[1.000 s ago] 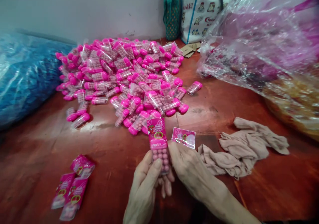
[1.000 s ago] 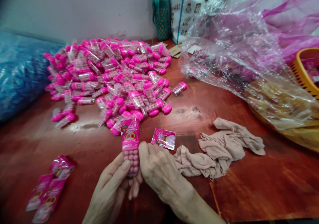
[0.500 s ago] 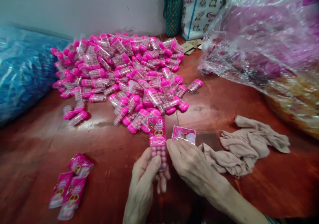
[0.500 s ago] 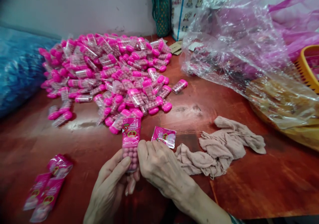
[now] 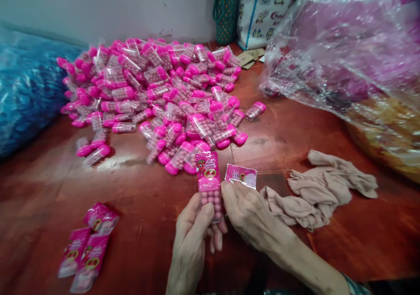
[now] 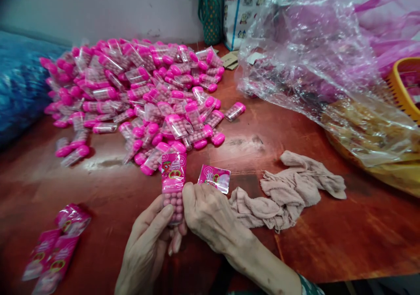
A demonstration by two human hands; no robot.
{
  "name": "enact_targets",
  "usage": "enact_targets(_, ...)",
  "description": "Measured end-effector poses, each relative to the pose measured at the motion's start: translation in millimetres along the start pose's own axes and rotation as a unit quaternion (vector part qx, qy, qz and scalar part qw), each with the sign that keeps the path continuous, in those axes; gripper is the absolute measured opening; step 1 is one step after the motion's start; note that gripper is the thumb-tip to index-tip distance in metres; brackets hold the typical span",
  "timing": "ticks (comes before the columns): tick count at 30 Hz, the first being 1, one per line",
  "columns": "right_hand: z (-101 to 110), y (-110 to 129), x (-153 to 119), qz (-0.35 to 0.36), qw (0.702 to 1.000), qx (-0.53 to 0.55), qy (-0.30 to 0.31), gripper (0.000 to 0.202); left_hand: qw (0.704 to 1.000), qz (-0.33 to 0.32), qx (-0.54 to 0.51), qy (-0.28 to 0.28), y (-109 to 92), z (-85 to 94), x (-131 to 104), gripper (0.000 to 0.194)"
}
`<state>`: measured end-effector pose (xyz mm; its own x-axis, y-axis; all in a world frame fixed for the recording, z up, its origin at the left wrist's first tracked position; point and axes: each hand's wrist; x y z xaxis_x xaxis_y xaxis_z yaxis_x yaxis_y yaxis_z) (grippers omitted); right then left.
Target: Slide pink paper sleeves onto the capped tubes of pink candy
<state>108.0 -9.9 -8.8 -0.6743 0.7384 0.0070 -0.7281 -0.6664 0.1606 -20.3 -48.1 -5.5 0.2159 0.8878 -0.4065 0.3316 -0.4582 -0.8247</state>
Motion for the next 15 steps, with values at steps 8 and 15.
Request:
enact_targets(8,3.4,-2.5,-2.7,-0.015,1.0,0.011,-0.011,0.03,1.0,0.001,-0.015,-0.008,-5.2,0.5,-0.6,0.014)
enact_targets(15,9.7,-5.3,1.8,0.028,0.998,-0.057,0.018,0.033,1.0,0.0,0.028,-0.009,-0.7,5.4,-1.5,0.014)
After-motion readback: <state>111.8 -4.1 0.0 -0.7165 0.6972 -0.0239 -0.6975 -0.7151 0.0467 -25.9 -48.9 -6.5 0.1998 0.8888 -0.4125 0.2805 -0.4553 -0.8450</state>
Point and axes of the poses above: each hand's wrist, its own x-axis towards the middle knuckle, its own z-axis out of the back of the hand, y = z × x, and after that the axes turned 13 degrees about y, right-handed
